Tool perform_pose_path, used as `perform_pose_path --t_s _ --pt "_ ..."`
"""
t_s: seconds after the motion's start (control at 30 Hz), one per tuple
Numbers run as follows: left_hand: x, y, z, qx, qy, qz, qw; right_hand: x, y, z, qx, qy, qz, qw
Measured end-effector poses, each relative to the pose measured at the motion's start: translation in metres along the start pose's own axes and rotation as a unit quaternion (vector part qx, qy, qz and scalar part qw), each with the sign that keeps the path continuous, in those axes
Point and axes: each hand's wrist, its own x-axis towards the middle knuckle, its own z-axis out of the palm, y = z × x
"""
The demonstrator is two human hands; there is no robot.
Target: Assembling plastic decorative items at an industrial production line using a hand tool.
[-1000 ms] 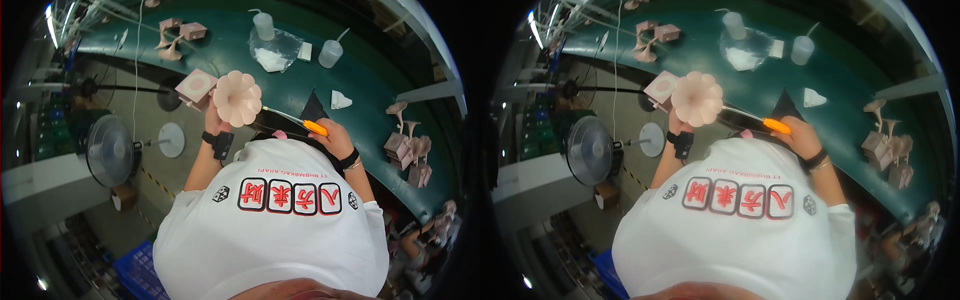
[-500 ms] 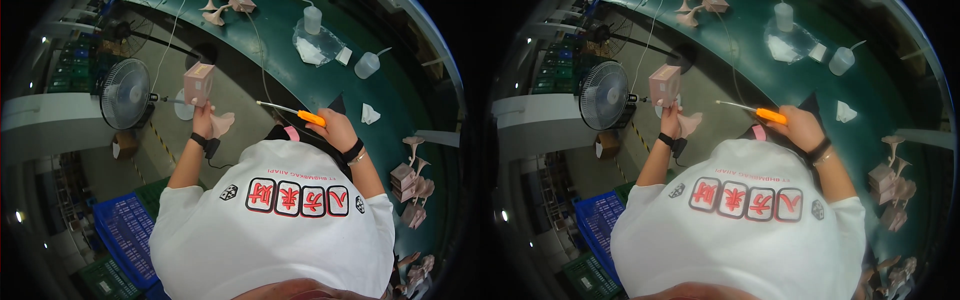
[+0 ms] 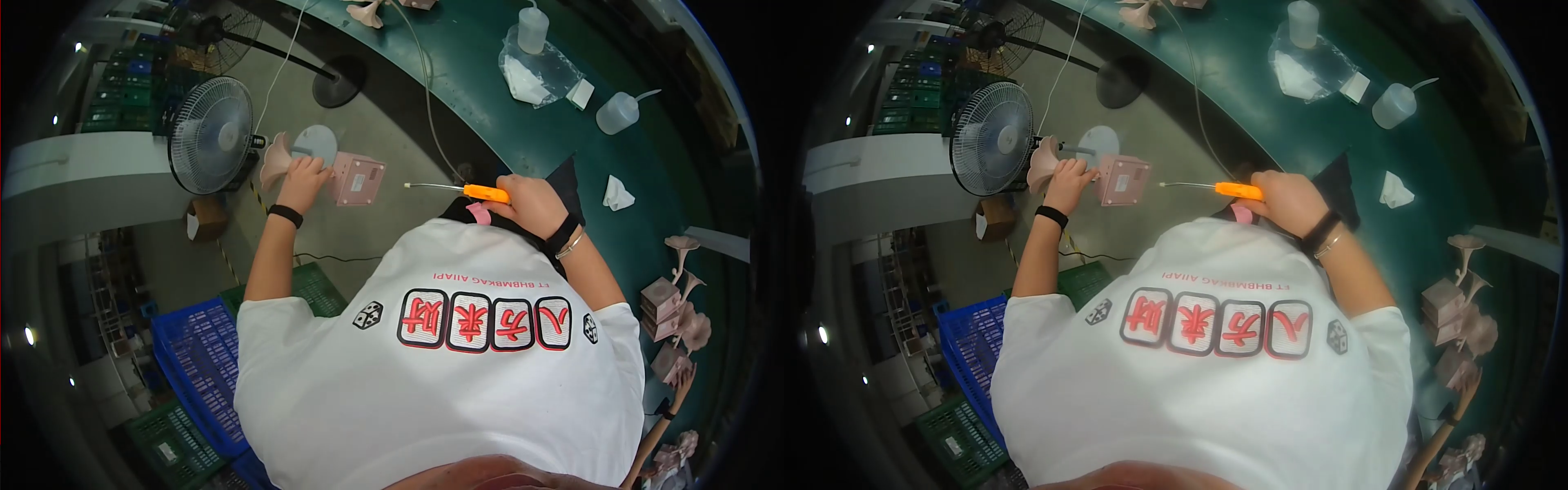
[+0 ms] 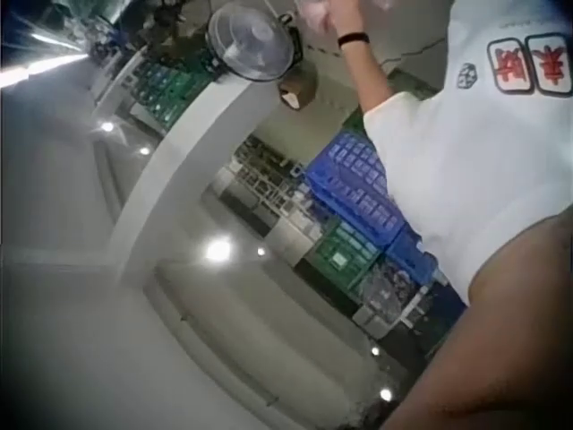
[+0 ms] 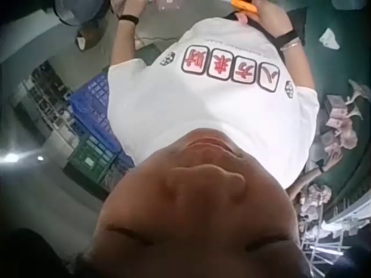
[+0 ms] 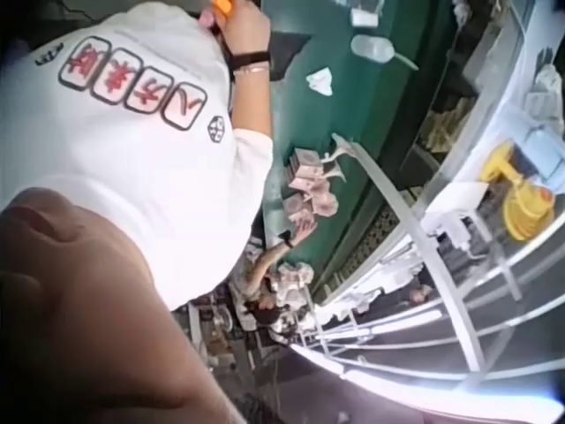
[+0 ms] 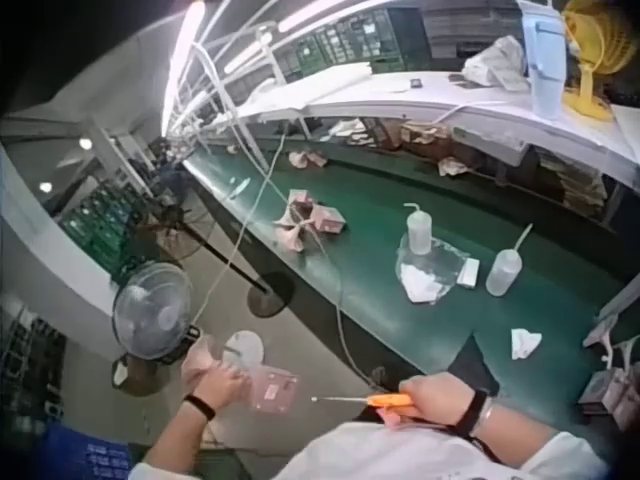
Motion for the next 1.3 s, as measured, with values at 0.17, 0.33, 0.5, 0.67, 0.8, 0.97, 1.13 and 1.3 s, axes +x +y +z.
perform_pose_path --t_s 0.17,0.33,0.5,0.67,0.8,0.97,1.13,1.3 --pt "0.006 -0.023 -0.013 -0.033 -0.025 0.082 0.996 0.022 0.018 0.004 -0.015 0.008 0.007 1.0" --pt "-0.019 -0.031 0.023 -0.377 -0.055 -0.032 0.924 0.028 0.036 0.005 -0.024 -0.069 0.027 0.997" --pt "-0.04 0.036 0.071 -0.865 0.059 -0.308 0.392 0.019 0.044 0.01 0.036 -0.064 0.035 0.997" --pt "-0.003 0.081 0.078 -0.909 0.101 -0.307 0.264 -0.003 0.033 0.015 0.072 -0.003 0.034 0.997" --pt "0.02 0.101 0.069 -0.875 0.107 -0.38 0.279 -0.025 0.031 0.012 0.094 0.014 0.056 0.994" --pt "0.044 0.11 0.07 -0.815 0.141 -0.399 0.396 -0.062 0.033 0.016 0.137 0.064 0.085 0.985" --pt "0.077 0.118 0.056 -0.803 0.116 -0.354 0.466 -0.092 0.034 0.023 0.157 0.124 0.113 0.973" --pt "0.13 0.121 0.057 -0.762 0.001 -0.228 0.606 -0.136 0.039 0.024 0.216 0.216 0.186 0.934"
